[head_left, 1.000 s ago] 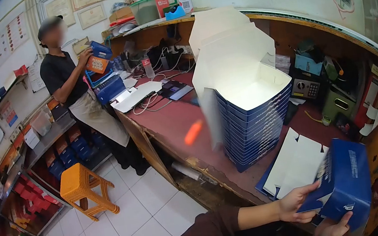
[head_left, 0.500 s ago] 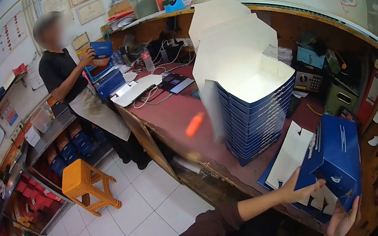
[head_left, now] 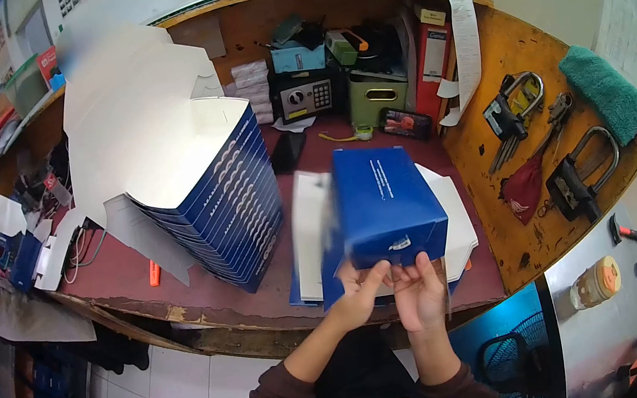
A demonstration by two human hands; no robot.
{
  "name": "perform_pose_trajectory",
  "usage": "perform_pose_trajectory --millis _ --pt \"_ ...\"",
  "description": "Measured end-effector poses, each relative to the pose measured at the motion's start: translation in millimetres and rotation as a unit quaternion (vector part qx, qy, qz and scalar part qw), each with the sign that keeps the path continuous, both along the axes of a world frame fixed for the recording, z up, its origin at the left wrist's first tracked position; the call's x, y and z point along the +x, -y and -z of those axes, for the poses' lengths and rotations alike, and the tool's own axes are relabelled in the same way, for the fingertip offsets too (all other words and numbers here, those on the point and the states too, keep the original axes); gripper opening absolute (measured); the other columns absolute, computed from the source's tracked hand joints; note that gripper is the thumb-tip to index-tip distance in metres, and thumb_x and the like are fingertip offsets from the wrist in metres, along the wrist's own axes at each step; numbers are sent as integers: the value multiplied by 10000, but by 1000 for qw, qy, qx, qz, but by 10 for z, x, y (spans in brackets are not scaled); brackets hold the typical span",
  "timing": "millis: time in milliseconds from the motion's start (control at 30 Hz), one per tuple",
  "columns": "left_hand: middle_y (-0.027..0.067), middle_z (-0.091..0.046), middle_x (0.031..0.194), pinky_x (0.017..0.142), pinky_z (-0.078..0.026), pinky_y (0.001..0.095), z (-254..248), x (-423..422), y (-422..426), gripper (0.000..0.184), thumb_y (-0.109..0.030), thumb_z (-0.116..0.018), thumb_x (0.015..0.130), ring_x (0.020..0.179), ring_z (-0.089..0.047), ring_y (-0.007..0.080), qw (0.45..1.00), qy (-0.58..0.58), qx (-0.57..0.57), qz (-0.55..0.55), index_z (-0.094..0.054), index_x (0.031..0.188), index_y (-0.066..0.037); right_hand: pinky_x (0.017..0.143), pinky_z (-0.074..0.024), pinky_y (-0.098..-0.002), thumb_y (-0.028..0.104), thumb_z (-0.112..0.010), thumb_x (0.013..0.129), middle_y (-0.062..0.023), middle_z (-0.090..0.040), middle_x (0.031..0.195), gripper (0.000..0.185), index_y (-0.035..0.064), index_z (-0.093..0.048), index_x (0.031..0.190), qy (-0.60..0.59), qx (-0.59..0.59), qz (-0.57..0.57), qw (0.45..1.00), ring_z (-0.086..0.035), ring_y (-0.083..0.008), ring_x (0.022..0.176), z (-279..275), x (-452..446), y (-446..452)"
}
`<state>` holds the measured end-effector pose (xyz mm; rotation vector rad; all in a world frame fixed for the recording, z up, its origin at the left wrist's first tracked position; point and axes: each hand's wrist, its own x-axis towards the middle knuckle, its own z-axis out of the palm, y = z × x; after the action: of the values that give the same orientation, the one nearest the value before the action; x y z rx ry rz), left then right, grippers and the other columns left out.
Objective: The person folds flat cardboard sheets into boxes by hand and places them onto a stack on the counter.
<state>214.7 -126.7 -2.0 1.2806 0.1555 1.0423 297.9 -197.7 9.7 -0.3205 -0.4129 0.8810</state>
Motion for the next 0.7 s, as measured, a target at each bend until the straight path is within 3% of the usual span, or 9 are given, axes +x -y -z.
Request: perform_pose_trajectory --millis 100,167,233,300,333,500,567,633,700 --pt "52 -555 1002 708 -456 345 -70 -84 -7 339 -308 -334 933 991 -497 159 968 149 -177 93 -454 1114 -48 663 -430 -244 47 -579 805 -3 -545 832 212 96 -498 995 20 15 31 999 -511 -106 733 2 103 -10" --pt "22 -550 1014 709 -433 325 -113 -228 -122 396 -369 -317 927 1003 -469 162 863 229 -403 200 -534 1035 -56 774 -435 -263 13 -572 791 -35 -575 944 287 66 -500 1063 71 -92 203 972 -546 -136 837 -165 24 -48" --pt "15 -572 929 685 -408 262 -30 -205 -77 294 -308 -459 895 875 -499 124 894 206 -355 181 -581 969 -51 846 -428 -305 -14 -551 790 -67 -570 1034 338 45 -478 1115 120 -86 232 961 -548 -178 935 -57 42 -56" --pt "14 -584 784 645 -392 223 -24 -190 29 161 -203 -594 830 715 -503 86 981 -119 -108 -112 -601 821 -43 872 -420 -333 -22 -552 787 -73 -566 1037 371 61 -460 1137 167 -59 262 949 -543 -191 954 -25 12 -38" --pt "11 -568 653 556 -366 188 -39 -148 71 136 -110 -657 776 551 -462 56 974 -93 -93 -184 -575 696 -37 872 -420 -333 -22 -552 787 -73 -566 1037 371 61 -460 1137 166 -60 260 949 -543 -191 954 -22 -43 -52" --pt "3 -536 544 420 -309 181 -15 -50 140 212 -177 -678 769 448 -427 35 955 13 -187 -229 -599 673 -5 866 -431 -363 -8 -526 808 -88 -544 1088 398 89 -437 1184 -10 -2 34 999 -541 -207 964 199 -362 -142" --pt "38 -542 567 434 -325 196 -23 -147 74 236 -147 -663 778 429 -412 57 968 -71 -194 -144 -539 619 -24 862 -435 -354 -10 -524 807 -90 -544 1086 391 79 -440 1179 33 -23 91 995 -541 -200 966 116 -272 -139" --pt "47 -532 538 412 -324 215 -120 -371 27 284 -193 -729 705 385 -390 78 970 -194 -104 -107 -524 598 -27 864 -430 -325 -8 -522 806 -89 -544 1083 356 43 -457 1152 131 -52 177 974 -539 -177 964 -56 -117 -109" --pt "76 -552 569 435 -360 223 -419 -564 101 284 -178 -767 629 389 -416 112 830 -372 287 -301 -536 595 -15 849 -422 -298 -41 -561 781 -75 -552 1055 380 32 -470 1143 223 -112 183 951 -527 -164 960 -73 110 -107"
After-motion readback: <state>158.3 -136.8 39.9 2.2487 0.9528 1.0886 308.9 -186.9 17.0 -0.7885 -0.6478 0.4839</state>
